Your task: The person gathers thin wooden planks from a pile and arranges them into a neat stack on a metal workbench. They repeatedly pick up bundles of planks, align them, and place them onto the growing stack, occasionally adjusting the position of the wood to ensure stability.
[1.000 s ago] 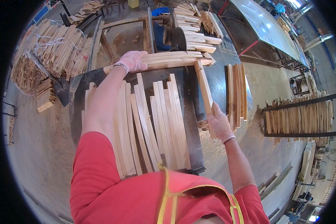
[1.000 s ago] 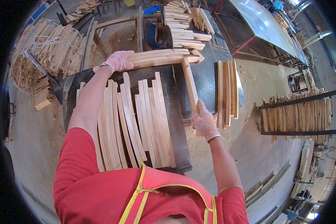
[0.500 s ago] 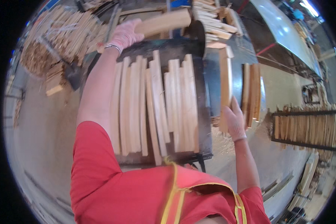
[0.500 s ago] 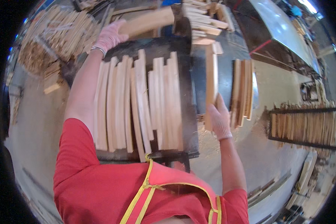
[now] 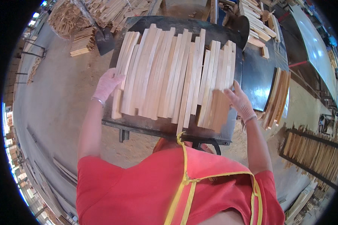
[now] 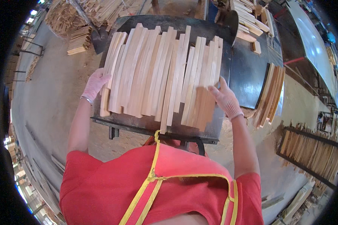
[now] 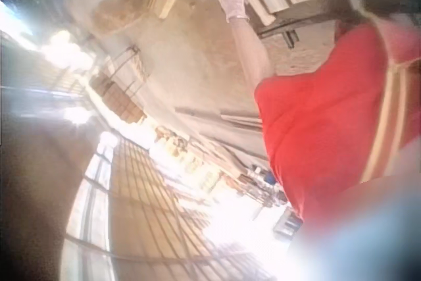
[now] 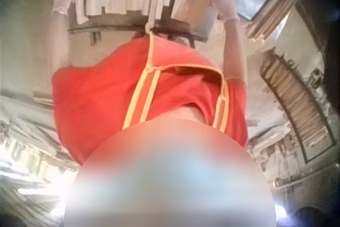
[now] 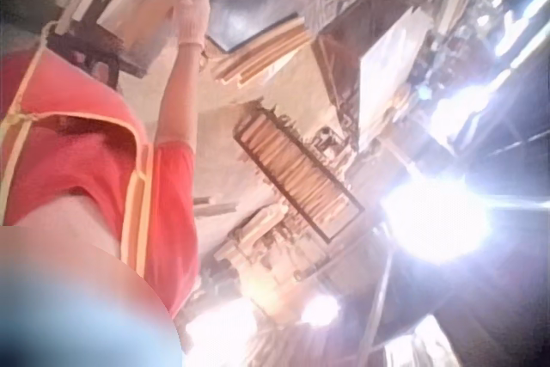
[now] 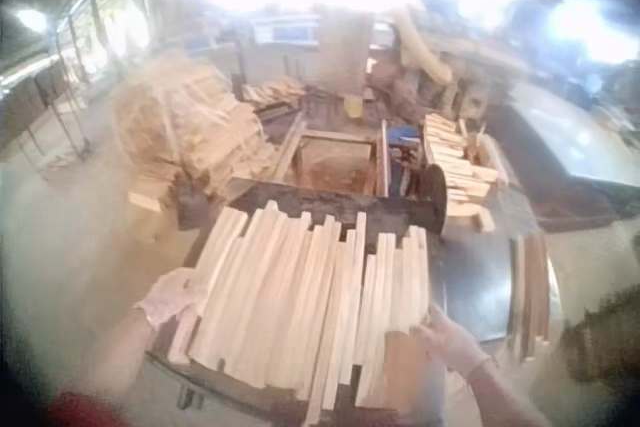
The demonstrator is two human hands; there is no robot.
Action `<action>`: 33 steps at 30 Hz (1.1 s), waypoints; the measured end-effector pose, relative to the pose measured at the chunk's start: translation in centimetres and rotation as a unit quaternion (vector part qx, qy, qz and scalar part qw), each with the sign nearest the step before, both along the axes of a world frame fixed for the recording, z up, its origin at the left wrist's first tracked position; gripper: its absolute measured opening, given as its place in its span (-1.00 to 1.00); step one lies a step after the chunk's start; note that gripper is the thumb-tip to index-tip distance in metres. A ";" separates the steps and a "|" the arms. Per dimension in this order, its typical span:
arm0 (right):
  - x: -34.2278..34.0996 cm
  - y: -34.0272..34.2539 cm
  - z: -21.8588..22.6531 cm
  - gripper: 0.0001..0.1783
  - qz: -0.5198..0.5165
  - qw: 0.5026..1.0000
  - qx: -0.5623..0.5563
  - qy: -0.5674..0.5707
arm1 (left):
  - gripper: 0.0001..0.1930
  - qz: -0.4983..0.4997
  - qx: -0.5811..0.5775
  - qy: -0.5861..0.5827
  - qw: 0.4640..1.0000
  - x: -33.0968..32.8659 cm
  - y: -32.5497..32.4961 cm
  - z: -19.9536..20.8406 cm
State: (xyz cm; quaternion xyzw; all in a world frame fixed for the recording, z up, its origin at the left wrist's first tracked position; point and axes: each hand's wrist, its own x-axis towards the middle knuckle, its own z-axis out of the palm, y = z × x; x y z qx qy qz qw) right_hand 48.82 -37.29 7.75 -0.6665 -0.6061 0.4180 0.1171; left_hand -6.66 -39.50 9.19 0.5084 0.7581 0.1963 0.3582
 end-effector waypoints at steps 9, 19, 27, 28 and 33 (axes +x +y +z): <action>-1.2 0.1 2.3 0.01 0.021 0.987 0.031 -0.156 | -0.35 0.040 0.019 -0.043 0.998 4.9 1.5 -2.2; 1.6 -3.8 0.1 0.12 0.042 0.998 0.043 -0.010 | -0.32 -0.008 0.032 0.043 0.999 -0.6 0.1 -7.6; 26.9 -3.9 4.6 -0.47 -0.392 0.842 0.241 0.281 | -0.25 0.118 0.148 0.328 0.926 13.7 -10.1 0.5; 32.3 -2.8 1.6 -0.47 -0.419 0.799 0.287 0.322 | -0.25 0.117 0.148 0.329 0.925 15.7 -11.6 0.3; 51.3 2.6 -14.6 -0.68 -0.503 0.837 0.197 0.092 | -0.22 0.116 0.107 0.361 0.919 22.9 -16.6 1.1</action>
